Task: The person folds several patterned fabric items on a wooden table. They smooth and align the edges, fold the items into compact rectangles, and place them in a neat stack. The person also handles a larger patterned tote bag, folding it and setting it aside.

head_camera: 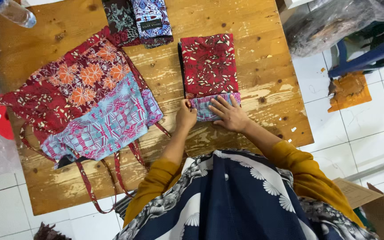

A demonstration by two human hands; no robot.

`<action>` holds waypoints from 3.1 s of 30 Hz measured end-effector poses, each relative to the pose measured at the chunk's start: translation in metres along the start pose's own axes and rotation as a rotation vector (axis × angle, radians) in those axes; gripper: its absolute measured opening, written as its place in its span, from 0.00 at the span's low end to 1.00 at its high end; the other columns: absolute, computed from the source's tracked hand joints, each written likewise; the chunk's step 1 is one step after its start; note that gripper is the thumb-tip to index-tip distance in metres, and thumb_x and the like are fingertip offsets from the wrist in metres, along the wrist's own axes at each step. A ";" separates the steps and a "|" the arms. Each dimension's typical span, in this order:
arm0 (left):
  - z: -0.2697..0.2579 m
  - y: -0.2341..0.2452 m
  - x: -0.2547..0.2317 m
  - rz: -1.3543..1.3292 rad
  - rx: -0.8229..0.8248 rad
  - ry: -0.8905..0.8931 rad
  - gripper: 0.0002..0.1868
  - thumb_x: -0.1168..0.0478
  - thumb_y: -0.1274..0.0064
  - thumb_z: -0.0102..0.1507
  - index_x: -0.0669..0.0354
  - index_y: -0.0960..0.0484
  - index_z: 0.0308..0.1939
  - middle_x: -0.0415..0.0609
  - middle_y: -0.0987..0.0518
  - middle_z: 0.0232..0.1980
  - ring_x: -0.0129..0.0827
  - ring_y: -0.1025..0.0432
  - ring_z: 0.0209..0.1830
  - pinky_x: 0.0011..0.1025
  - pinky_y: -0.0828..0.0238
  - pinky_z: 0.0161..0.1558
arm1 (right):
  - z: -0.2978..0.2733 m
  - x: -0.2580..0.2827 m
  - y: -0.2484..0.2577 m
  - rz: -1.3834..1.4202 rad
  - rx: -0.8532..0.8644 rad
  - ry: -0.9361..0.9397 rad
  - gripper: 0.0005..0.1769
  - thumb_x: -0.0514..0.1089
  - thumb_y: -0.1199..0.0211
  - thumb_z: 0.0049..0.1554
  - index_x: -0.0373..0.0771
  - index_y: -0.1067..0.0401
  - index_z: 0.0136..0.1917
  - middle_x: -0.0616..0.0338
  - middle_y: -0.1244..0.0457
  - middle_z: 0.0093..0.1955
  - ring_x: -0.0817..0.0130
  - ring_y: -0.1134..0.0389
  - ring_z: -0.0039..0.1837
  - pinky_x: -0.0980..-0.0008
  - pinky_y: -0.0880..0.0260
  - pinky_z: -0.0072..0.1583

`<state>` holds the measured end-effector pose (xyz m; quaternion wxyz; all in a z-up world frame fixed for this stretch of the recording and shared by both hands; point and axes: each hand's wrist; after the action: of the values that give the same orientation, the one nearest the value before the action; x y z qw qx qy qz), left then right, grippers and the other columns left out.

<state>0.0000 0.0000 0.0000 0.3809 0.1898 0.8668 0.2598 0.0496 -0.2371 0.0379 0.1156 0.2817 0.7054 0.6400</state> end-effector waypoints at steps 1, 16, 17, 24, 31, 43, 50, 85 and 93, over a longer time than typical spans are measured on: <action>-0.011 0.003 -0.005 -0.029 -0.051 0.045 0.39 0.53 0.44 0.66 0.46 0.44 0.78 0.55 0.21 0.60 0.50 0.23 0.60 0.44 0.29 0.59 | 0.000 0.000 0.004 0.008 0.018 -0.002 0.43 0.68 0.51 0.62 0.52 0.54 0.83 0.57 0.60 0.86 0.53 0.63 0.85 0.32 0.65 0.77; 0.013 0.024 -0.122 0.812 0.047 -0.571 0.49 0.61 0.43 0.61 0.25 0.51 0.82 0.57 0.44 0.77 0.61 0.45 0.74 0.64 0.43 0.66 | 0.121 -0.149 0.039 0.149 -0.294 -0.195 0.32 0.34 0.39 0.54 0.44 0.33 0.72 0.46 0.43 0.77 0.39 0.45 0.76 0.35 0.42 0.69; 0.020 0.030 -0.131 0.943 -0.041 -0.661 0.54 0.57 0.37 0.58 0.25 0.53 0.81 0.55 0.49 0.81 0.62 0.50 0.79 0.64 0.47 0.68 | 0.146 -0.162 0.049 0.009 -0.305 -0.169 0.38 0.36 0.37 0.47 0.44 0.33 0.72 0.44 0.44 0.75 0.38 0.46 0.74 0.32 0.45 0.68; 0.047 0.064 -0.156 0.938 0.349 -0.475 0.83 0.41 0.20 0.31 0.18 0.63 0.81 0.46 0.76 0.85 0.64 0.79 0.83 0.80 0.68 0.69 | 0.229 -0.193 0.085 0.008 0.291 -0.276 0.32 0.46 0.34 0.52 0.44 0.32 0.69 0.49 0.34 0.68 0.52 0.35 0.72 0.43 0.44 0.75; 0.047 0.068 -0.160 0.953 0.401 -0.421 0.81 0.40 0.20 0.34 0.17 0.66 0.79 0.45 0.79 0.85 0.63 0.81 0.84 0.82 0.67 0.68 | 0.237 -0.185 0.138 0.083 0.610 -0.144 0.38 0.46 0.35 0.53 0.63 0.36 0.75 0.54 0.30 0.57 0.55 0.28 0.58 0.54 0.27 0.62; 0.054 0.056 -0.147 0.920 0.420 -0.375 0.85 0.41 0.20 0.34 0.18 0.70 0.80 0.42 0.70 0.86 0.56 0.76 0.85 0.79 0.74 0.72 | 0.134 -0.142 0.143 0.300 0.244 -0.111 0.53 0.42 0.31 0.52 0.61 0.53 0.84 0.52 0.47 0.79 0.53 0.36 0.70 0.60 0.33 0.65; 0.051 0.061 -0.146 0.866 0.340 -0.431 0.86 0.41 0.19 0.30 0.19 0.66 0.81 0.44 0.75 0.86 0.59 0.80 0.84 0.79 0.72 0.70 | 0.138 -0.186 0.081 0.850 -0.145 -0.447 0.44 0.43 0.26 0.48 0.56 0.35 0.76 0.47 0.33 0.62 0.50 0.29 0.58 0.58 0.29 0.63; 0.082 0.025 -0.132 0.897 0.495 -0.310 0.83 0.45 0.19 0.36 0.17 0.69 0.81 0.44 0.71 0.86 0.57 0.72 0.84 0.81 0.70 0.70 | 0.185 -0.119 0.101 -0.208 0.217 0.239 0.24 0.45 0.37 0.56 0.50 0.26 0.66 0.55 0.31 0.60 0.57 0.30 0.62 0.55 0.28 0.60; 0.061 0.002 -0.059 0.622 0.157 -0.406 0.59 0.41 0.25 0.44 0.33 0.38 0.77 0.53 0.32 0.73 0.54 0.41 0.79 0.77 0.68 0.77 | 0.123 -0.086 0.093 -0.240 0.023 0.323 0.35 0.46 0.36 0.53 0.44 0.35 0.74 0.58 0.40 0.72 0.59 0.37 0.65 0.59 0.34 0.60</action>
<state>0.0837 -0.0109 -0.0007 0.4323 0.5201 0.6919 0.2529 0.2070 -0.1784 0.0918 0.0732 0.0906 0.7508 0.6502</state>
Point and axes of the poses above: each hand's wrist, its own z-axis towards the middle knuckle, its own y-axis out of the back of the hand, x = y × z
